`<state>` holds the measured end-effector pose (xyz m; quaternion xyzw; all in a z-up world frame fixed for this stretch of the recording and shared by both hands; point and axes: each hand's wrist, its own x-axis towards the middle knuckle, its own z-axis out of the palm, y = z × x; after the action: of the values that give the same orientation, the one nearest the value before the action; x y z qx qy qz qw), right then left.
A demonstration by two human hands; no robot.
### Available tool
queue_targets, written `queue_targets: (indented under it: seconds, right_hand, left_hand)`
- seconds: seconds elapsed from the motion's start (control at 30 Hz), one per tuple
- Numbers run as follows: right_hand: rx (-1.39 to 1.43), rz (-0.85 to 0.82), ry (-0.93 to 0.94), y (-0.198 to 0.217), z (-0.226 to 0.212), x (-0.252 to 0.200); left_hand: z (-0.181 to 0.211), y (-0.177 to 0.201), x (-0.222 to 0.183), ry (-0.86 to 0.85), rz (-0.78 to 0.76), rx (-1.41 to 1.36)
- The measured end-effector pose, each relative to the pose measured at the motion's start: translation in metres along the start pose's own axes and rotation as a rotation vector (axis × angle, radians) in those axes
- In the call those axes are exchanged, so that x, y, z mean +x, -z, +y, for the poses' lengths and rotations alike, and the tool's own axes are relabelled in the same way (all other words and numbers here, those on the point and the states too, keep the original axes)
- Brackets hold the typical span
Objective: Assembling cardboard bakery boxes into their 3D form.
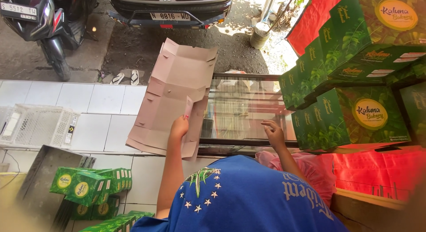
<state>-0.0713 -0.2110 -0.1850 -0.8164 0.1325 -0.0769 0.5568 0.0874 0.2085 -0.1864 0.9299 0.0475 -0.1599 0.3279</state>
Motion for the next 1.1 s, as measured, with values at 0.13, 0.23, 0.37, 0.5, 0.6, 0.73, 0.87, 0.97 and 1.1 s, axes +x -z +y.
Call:
queue_targets:
  seconds: [0.13,0.23,0.37,0.5,0.6,0.73,0.87,0.97,1.1]
  right_hand:
    - [0.018,0.015,0.021,-0.002,0.006,0.002]
    - [0.009,0.025,0.030,-0.002,0.009,0.004]
    - [0.015,0.022,0.005,-0.002,0.012,0.003]
    - [-0.002,0.030,0.016,-0.002,0.006,0.001]
    - [-0.005,0.024,-0.002,-0.001,0.006,0.003]
    - [0.065,0.056,-0.024,-0.002,0.051,0.013]
    - [0.220,0.048,0.010,0.000,0.064,0.015]
    - [0.217,0.114,-0.168,-0.002,0.076,0.022]
    - [0.257,0.060,-0.174,0.000,0.040,0.021]
  left_hand:
    - [0.022,0.030,-0.019,0.021,0.037,-0.242]
    - [0.036,0.034,-0.028,-0.087,0.179,-0.220]
    - [0.102,0.049,-0.065,-0.100,0.275,-0.233]
    - [0.172,0.034,-0.100,-0.228,0.213,-0.240]
    - [0.201,0.008,-0.105,-0.424,-0.022,-0.336]
    - [0.196,-0.031,-0.090,-0.575,-0.397,-0.443]
    - [0.135,-0.113,-0.050,-0.730,-0.233,-0.029]
    - [0.135,-0.112,-0.080,-0.745,-0.363,0.163]
    - [0.145,-0.106,-0.122,-0.795,-0.518,0.406]
